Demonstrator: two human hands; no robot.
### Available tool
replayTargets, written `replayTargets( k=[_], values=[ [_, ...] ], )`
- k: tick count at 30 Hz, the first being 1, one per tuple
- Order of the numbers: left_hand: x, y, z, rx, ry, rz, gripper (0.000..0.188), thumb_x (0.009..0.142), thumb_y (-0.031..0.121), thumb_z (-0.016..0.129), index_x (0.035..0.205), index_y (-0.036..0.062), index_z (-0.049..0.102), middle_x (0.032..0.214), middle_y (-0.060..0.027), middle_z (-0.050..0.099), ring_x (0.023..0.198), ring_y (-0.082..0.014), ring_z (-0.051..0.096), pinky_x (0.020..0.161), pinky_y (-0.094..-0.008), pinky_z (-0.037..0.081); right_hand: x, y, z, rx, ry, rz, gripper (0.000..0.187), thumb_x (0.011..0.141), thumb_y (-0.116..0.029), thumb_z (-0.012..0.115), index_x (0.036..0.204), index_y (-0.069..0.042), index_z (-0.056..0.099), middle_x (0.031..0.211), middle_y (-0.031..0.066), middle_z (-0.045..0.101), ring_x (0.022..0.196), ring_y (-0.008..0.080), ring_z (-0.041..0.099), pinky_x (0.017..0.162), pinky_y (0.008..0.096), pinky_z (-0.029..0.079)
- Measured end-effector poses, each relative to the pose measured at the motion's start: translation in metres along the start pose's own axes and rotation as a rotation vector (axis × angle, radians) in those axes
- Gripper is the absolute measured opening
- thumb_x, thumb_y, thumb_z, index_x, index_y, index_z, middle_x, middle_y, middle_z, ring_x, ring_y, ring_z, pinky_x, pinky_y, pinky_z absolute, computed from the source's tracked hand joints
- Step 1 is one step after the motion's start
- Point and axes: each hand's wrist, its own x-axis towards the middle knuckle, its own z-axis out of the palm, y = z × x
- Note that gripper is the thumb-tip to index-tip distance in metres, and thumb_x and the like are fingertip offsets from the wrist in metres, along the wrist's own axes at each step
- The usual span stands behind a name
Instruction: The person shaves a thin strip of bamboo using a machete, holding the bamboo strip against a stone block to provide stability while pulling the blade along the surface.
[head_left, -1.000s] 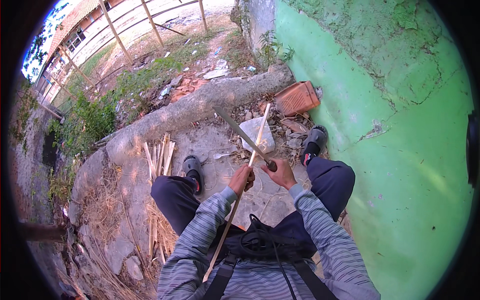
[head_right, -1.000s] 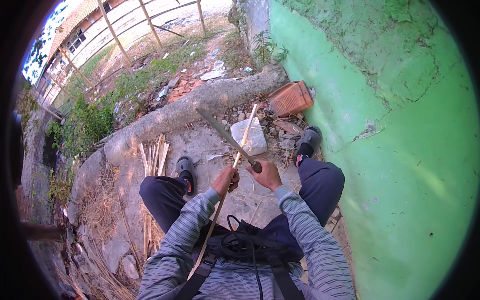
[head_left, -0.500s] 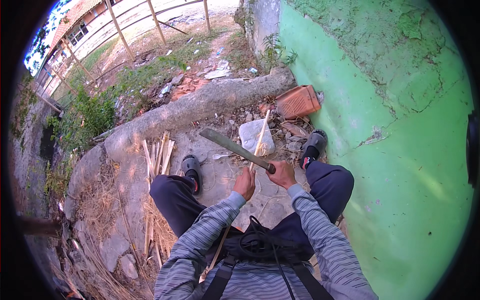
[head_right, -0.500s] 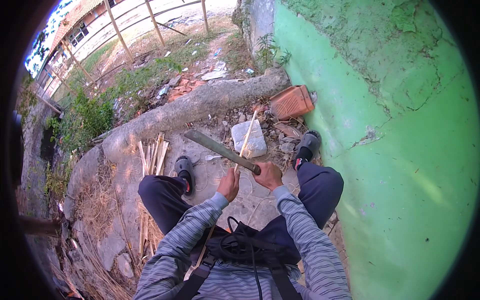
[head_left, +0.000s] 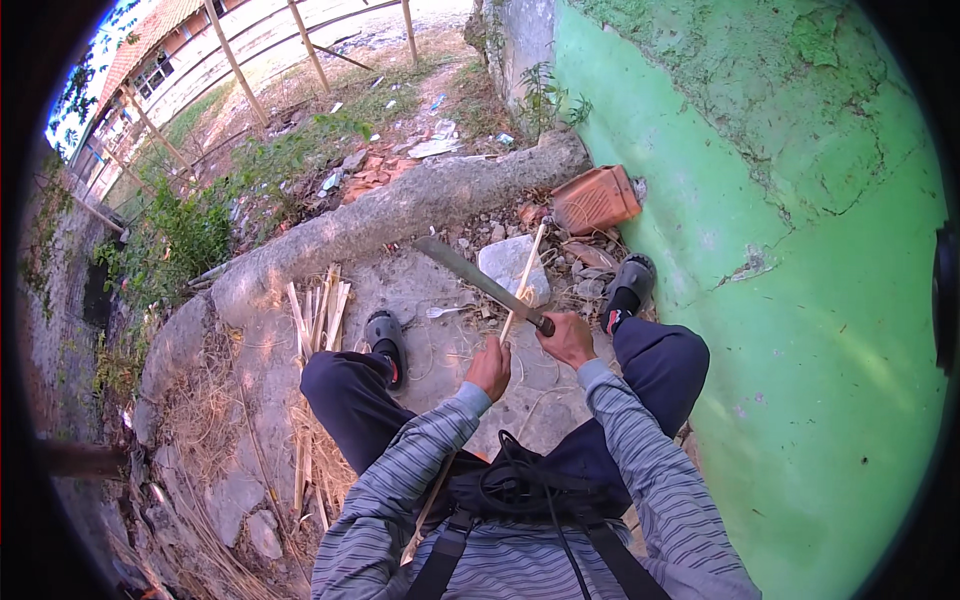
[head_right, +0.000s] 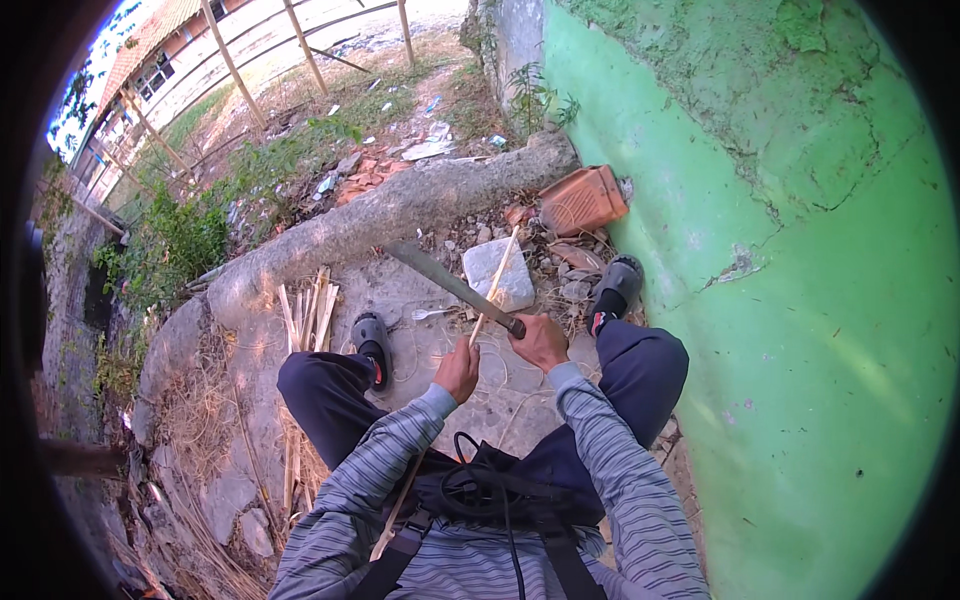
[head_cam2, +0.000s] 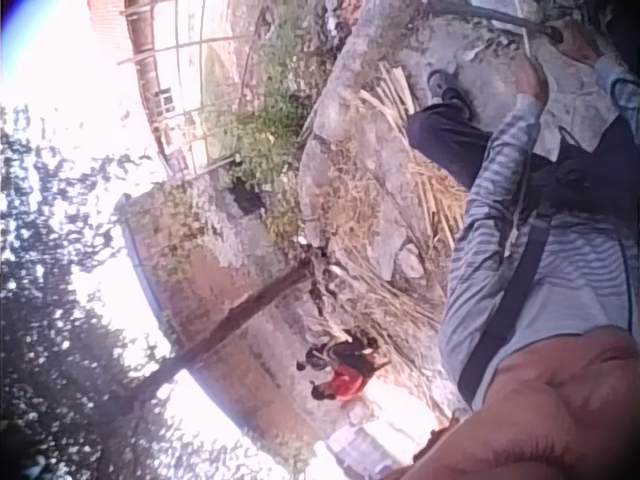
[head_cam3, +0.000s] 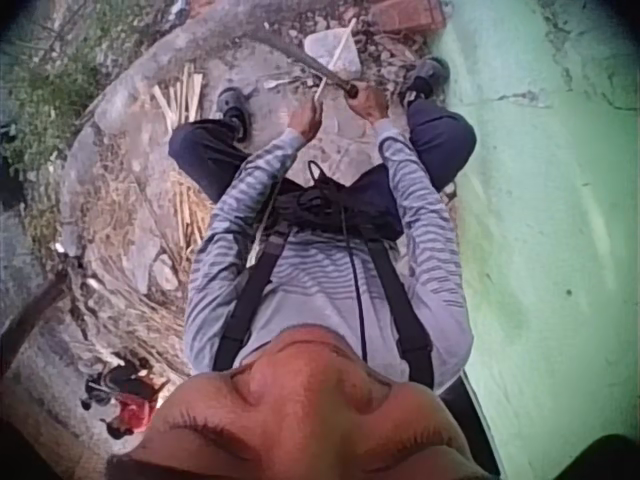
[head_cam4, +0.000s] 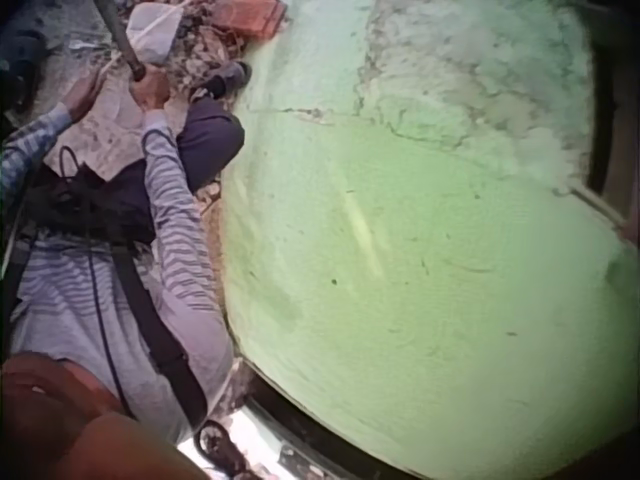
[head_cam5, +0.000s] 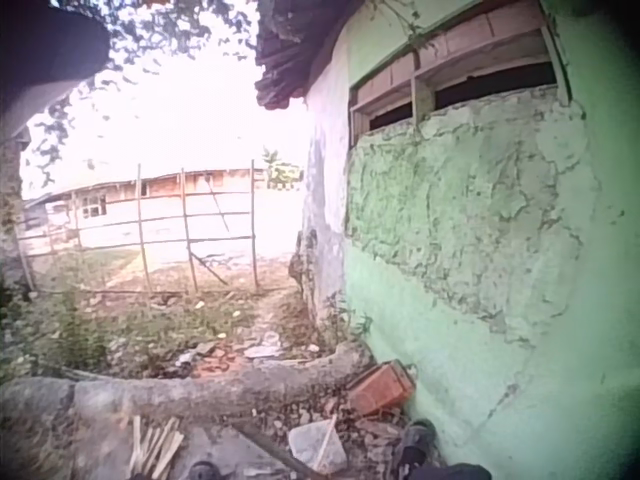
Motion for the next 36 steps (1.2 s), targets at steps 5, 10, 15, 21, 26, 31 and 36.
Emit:
replayTargets(
  k=[5,10,15,21,26,31,36],
  values=[
    [0.001,-0.010,0.002,0.010,0.023,0.021,0.026,0.107,0.025,0.046,0.109,-0.0003,0.041,0.077,-0.0380,0.061,0.077,-0.0600,0.059,0.070,-0.0673,0.043,-0.008,-0.005,0.010,-0.055,-0.029,-0.088,0.023,0.078,-0.032,0.074,0.089,-0.012,0.075,0.076,0.0173,0.071,0.075,0.0405,0.071,0.067,0.0505,0.056],
    [-0.009,-0.009,0.002,0.030,-0.031,0.091,0.029,0.107,0.027,0.044,0.108,-0.0017,0.041,0.075,-0.0397,0.061,0.076,-0.0609,0.060,0.070,-0.0671,0.047,0.012,0.017,0.004,-0.018,0.023,0.037,0.021,0.080,-0.035,0.071,0.085,-0.014,0.074,0.074,0.0168,0.071,0.075,0.0405,0.071,0.066,0.0509,0.056],
    [-0.006,-0.014,-0.007,0.045,-0.090,0.008,0.031,0.107,0.029,0.044,0.108,-0.0019,0.042,0.078,-0.0403,0.061,0.078,-0.0613,0.060,0.072,-0.0670,0.047,-0.002,0.002,0.010,0.000,0.006,-0.019,0.021,0.078,-0.032,0.073,0.087,-0.012,0.074,0.074,0.0172,0.070,0.073,0.0408,0.070,0.066,0.0510,0.055],
    [-0.016,-0.011,-0.004,0.051,-0.100,-0.056,0.028,0.107,0.028,0.046,0.108,-0.0006,0.043,0.080,-0.0375,0.061,0.078,-0.0603,0.058,0.071,-0.0671,0.043,-0.001,0.011,0.020,-0.038,-0.068,-0.042,0.023,0.078,-0.030,0.073,0.088,-0.009,0.074,0.074,0.0178,0.070,0.074,0.0402,0.070,0.067,0.0502,0.055],
    [-0.024,-0.004,-0.005,0.045,-0.163,-0.094,0.032,0.108,0.032,0.044,0.110,0.0003,0.043,0.081,-0.0367,0.062,0.082,-0.0608,0.058,0.075,-0.0664,0.043,0.012,0.029,0.013,0.055,-0.012,0.102,0.025,0.079,-0.031,0.073,0.085,-0.006,0.073,0.075,0.0189,0.069,0.074,0.0402,0.070,0.067,0.0483,0.054],
    [-0.013,-0.013,-0.006,-0.117,-0.077,-0.091,0.043,0.110,0.040,0.036,0.108,-0.0009,0.049,0.087,-0.0338,0.066,0.091,-0.0587,0.060,0.079,-0.0624,0.046,-0.007,0.005,0.017,-0.006,-0.098,-0.005,0.021,0.079,-0.033,0.070,0.087,-0.014,0.076,0.080,0.0192,0.072,0.078,0.0409,0.071,0.071,0.0518,0.056],
    [-0.004,-0.021,-0.002,-0.335,-0.138,-0.204,0.041,0.110,0.041,0.040,0.102,0.0027,0.054,0.074,-0.0162,0.062,0.070,-0.0324,0.064,0.068,-0.0457,0.048,-0.012,-0.006,0.010,-0.001,-0.098,-0.009,0.023,0.079,-0.033,0.073,0.094,-0.016,0.077,0.080,0.0180,0.072,0.079,0.0415,0.071,0.071,0.0518,0.057]
  ],
)
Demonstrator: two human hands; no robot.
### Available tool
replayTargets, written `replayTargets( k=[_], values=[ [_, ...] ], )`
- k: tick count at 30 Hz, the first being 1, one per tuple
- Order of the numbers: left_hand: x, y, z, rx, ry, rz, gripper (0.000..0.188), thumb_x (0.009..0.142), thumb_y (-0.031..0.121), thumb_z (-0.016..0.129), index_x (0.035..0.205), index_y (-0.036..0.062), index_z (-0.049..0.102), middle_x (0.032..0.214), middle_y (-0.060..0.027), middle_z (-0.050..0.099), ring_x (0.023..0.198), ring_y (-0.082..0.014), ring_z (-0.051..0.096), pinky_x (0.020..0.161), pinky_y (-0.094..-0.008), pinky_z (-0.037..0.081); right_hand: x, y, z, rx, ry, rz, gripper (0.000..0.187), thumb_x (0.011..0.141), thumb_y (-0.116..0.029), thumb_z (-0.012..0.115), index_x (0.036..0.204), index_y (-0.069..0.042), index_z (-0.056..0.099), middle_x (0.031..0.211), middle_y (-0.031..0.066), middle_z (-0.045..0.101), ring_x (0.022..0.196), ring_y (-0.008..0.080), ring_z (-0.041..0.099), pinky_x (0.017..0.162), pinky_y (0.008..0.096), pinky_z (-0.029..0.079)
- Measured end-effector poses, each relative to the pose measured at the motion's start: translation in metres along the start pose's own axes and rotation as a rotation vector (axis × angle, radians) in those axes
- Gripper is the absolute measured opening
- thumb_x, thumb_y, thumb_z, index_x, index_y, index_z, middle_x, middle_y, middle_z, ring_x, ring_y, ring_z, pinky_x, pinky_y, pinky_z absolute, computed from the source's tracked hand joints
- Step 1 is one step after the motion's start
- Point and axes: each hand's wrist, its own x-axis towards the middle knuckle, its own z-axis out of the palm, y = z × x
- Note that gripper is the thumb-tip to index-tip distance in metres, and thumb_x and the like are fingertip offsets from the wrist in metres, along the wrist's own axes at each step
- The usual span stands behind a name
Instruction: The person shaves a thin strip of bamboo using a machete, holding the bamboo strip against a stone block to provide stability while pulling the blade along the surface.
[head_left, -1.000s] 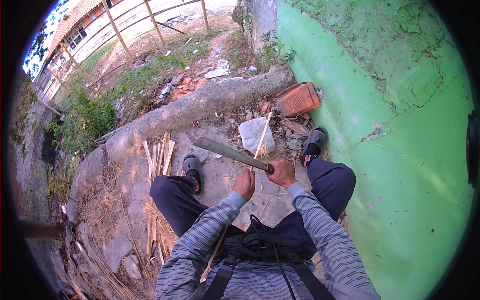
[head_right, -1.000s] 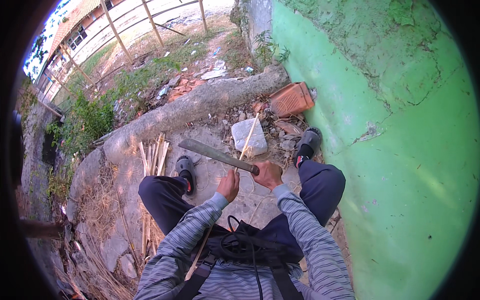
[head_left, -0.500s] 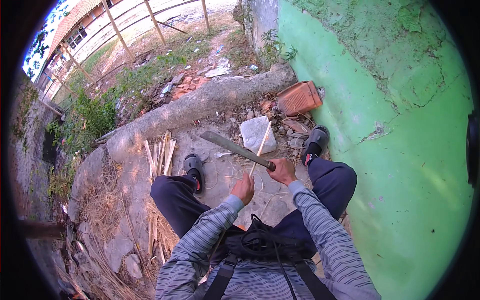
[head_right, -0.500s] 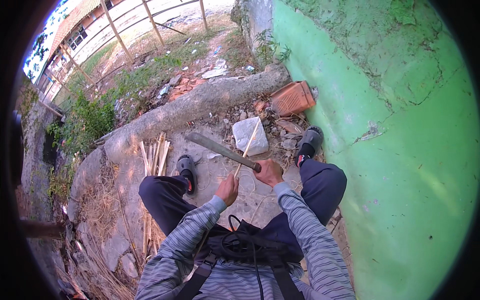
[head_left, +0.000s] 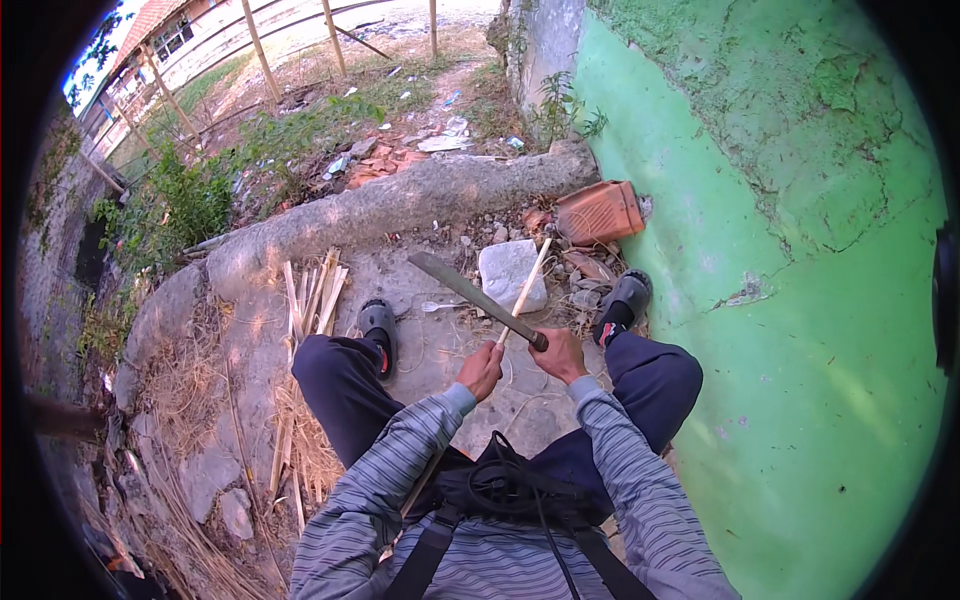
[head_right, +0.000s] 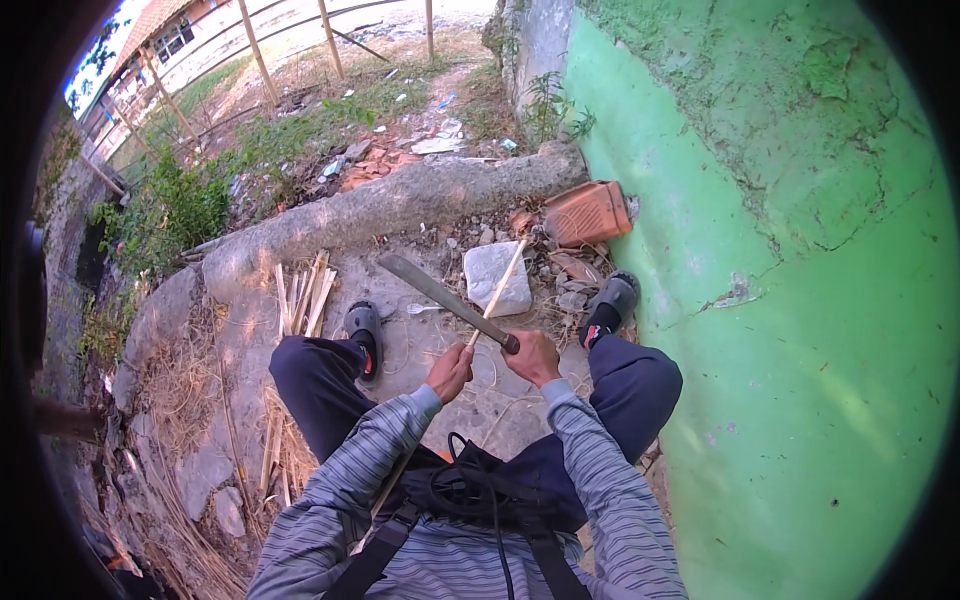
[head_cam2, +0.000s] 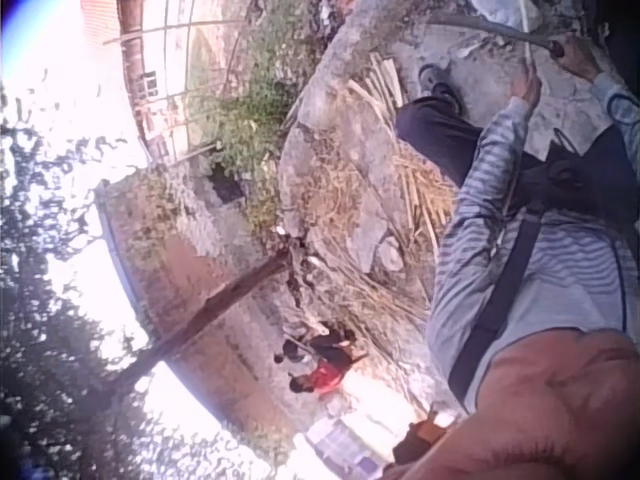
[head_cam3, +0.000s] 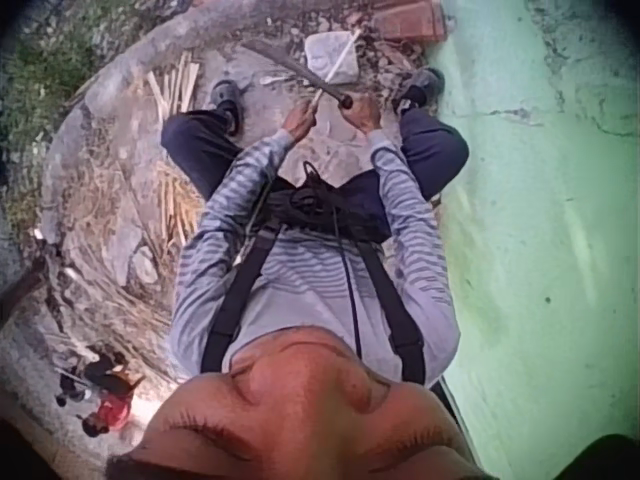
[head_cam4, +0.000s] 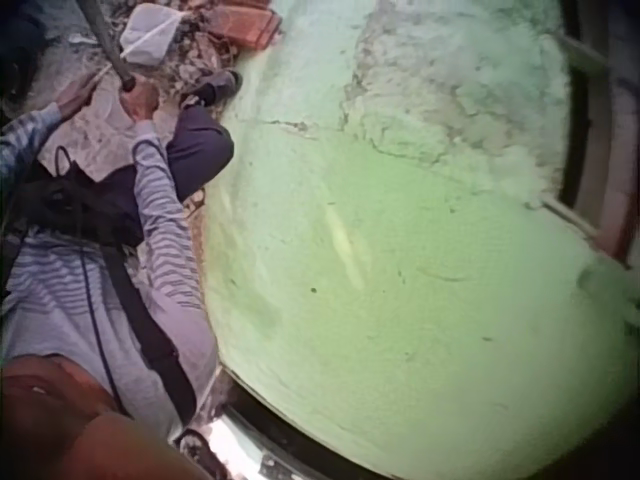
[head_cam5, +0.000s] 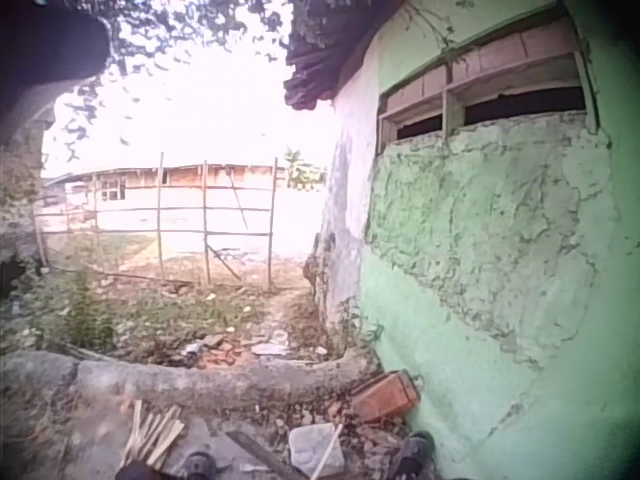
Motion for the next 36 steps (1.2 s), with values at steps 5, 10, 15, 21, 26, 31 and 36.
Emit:
replayTargets(
  k=[5,10,15,21,26,31,36],
  values=[
    [0.004,0.011,-0.001,-0.482,-0.180,-0.162,0.029,0.108,0.037,0.051,0.103,0.0078,0.052,0.065,-0.0032,0.051,0.052,-0.0166,0.053,0.046,-0.0352,0.040,-0.001,0.009,0.000,0.017,0.085,0.032,0.024,0.078,-0.032,0.074,0.096,-0.016,0.077,0.079,0.0175,0.072,0.079,0.0412,0.071,0.071,0.0512,0.057],
    [0.000,0.018,-0.008,-0.530,-0.195,-0.150,0.028,0.107,0.035,0.053,0.113,0.0076,0.056,0.064,-0.0011,0.048,0.051,-0.0151,0.051,0.044,-0.0332,0.038,-0.006,-0.002,0.000,-0.036,0.055,-0.035,0.024,0.079,-0.032,0.074,0.095,-0.015,0.077,0.078,0.0172,0.072,0.078,0.0409,0.071,0.070,0.0509,0.056],
    [0.006,0.006,0.002,-0.048,0.057,0.121,0.036,0.107,0.033,0.050,0.107,0.0029,0.070,0.070,-0.0091,0.059,0.063,-0.0220,0.060,0.063,-0.0394,0.049,0.003,0.005,-0.004,-0.070,0.096,0.034,0.023,0.078,-0.032,0.074,0.093,-0.015,0.076,0.076,0.0169,0.071,0.076,0.0404,0.071,0.069,0.0509,0.056],
    [0.008,0.006,-0.011,-0.233,-0.082,-0.055,0.038,0.110,0.037,0.044,0.113,0.0067,0.066,0.071,0.0001,0.052,0.055,-0.0109,0.047,0.051,-0.0305,0.041,-0.003,-0.005,-0.006,-0.055,0.087,0.017,0.020,0.079,-0.031,0.073,0.088,-0.013,0.075,0.075,0.0167,0.071,0.075,0.0406,0.071,0.067,0.0518,0.056],
    [0.004,0.020,-0.005,-0.561,-0.098,-0.255,0.030,0.108,0.036,0.047,0.107,0.0081,0.058,0.071,0.0030,0.049,0.050,-0.0062,0.039,0.042,-0.0261,0.030,-0.006,-0.007,-0.005,-0.097,0.052,-0.031,0.019,0.080,-0.032,0.070,0.086,-0.014,0.074,0.075,0.0180,0.070,0.073,0.0415,0.070,0.066,0.0527,0.056],
    [0.007,0.004,0.000,-0.248,0.022,-0.010,0.030,0.106,0.033,0.051,0.104,0.0037,0.055,0.073,-0.0061,0.055,0.060,-0.0160,0.052,0.055,-0.0348,0.042,0.005,0.002,-0.002,-0.099,0.085,0.011,0.023,0.077,-0.031,0.075,0.090,-0.012,0.075,0.074,0.0148,0.070,0.074,0.0390,0.070,0.066,0.0492,0.055],
    [0.005,0.004,0.011,-0.056,0.082,0.059,0.031,0.104,0.029,0.052,0.110,-0.0013,0.056,0.079,-0.0186,0.062,0.075,-0.0309,0.062,0.072,-0.0437,0.047,0.006,0.013,-0.001,-0.007,0.123,0.054,0.022,0.077,-0.027,0.075,0.092,-0.010,0.075,0.075,0.0155,0.070,0.075,0.0390,0.070,0.066,0.0482,0.054]
  ],
)
